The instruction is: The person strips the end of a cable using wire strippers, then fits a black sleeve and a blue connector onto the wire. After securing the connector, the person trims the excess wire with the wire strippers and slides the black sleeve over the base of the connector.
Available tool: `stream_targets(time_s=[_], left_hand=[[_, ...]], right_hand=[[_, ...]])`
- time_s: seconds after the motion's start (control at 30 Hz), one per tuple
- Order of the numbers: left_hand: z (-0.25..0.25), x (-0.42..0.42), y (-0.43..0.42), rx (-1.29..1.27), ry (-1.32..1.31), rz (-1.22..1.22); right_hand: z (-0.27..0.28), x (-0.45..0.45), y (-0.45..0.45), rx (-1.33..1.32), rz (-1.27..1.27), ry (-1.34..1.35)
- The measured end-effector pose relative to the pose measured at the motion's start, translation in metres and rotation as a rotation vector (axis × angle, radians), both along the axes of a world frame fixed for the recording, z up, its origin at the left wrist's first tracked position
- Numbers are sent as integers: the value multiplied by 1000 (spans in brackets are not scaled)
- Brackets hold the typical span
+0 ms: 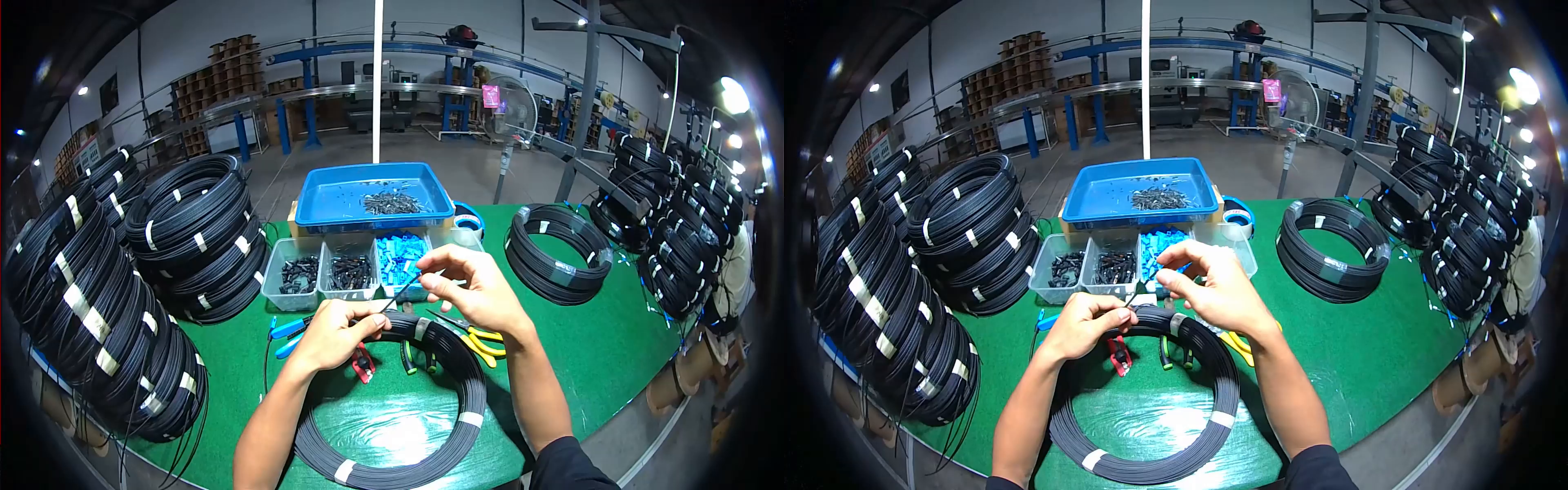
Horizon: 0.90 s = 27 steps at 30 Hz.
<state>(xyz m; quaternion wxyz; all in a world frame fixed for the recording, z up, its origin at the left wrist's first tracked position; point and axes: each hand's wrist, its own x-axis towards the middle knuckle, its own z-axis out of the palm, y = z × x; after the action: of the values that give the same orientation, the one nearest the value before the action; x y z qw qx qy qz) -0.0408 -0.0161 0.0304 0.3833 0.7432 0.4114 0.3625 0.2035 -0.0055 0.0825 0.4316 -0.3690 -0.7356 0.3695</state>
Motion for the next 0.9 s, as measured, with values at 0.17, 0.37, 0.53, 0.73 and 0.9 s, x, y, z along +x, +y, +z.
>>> stream_targets(time_s=[0.17, 0.37, 0.53, 0.73, 0.9], left_hand=[[1, 1, 4, 36, 50, -15], [3, 7, -1, 100, 80, -43], [6, 9, -4, 182, -51, -88], [8, 14, -8, 93, -182, -106], [7, 15, -7, 200, -98, -57]], right_hand=[[0, -3, 0, 4, 19, -2], [-7, 5, 5, -143, 104, 93], [-14, 8, 9, -584, 326, 401], [-18, 9, 9, -795, 430, 532], [-17, 9, 9, -738, 448, 509]])
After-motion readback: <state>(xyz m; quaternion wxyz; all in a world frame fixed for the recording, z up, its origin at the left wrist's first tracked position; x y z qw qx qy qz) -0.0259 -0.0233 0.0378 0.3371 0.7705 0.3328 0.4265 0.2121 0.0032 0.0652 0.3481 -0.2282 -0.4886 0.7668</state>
